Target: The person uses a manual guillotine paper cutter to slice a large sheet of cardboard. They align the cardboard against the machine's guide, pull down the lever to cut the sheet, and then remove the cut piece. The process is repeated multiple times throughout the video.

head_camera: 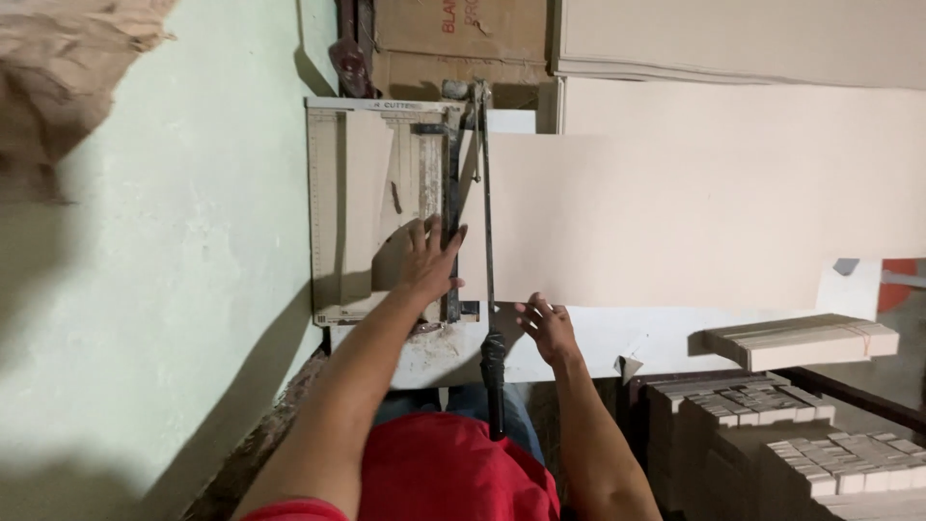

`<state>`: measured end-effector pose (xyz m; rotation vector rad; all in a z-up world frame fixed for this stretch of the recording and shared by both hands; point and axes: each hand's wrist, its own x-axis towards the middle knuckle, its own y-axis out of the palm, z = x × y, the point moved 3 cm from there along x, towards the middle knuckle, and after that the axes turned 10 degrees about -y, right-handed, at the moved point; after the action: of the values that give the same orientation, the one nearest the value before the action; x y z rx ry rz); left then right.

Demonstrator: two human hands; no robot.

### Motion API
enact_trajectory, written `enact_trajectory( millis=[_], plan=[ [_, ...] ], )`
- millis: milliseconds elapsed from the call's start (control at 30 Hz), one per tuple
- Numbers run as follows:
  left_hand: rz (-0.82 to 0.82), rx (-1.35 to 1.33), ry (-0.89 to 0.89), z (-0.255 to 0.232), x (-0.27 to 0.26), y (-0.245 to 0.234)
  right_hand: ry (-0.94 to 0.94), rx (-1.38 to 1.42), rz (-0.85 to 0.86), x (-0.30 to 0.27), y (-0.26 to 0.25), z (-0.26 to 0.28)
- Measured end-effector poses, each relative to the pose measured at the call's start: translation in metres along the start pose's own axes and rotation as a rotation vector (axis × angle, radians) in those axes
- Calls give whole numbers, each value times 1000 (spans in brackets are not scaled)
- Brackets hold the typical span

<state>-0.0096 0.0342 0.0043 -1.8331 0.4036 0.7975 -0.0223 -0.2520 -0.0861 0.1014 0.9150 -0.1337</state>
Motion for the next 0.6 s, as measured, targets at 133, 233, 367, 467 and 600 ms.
enact_trajectory(
  millis=[133,233,367,467,600],
  plan=[
    [26,64,-172,-22,14,14,52,-259,50,-6,0,7],
    [23,192,-250,-29,23,23,-1,-806,207,-17,9,18],
    [18,265,-268,-30,27,27,-250,-1155,392,-178,89,110],
    [146,312,-295,-30,39,31,-362,-1664,437,-205,91,60],
    [92,216,-264,-26,39,33,-449,-1572,286,-150,67,-30]
  ],
)
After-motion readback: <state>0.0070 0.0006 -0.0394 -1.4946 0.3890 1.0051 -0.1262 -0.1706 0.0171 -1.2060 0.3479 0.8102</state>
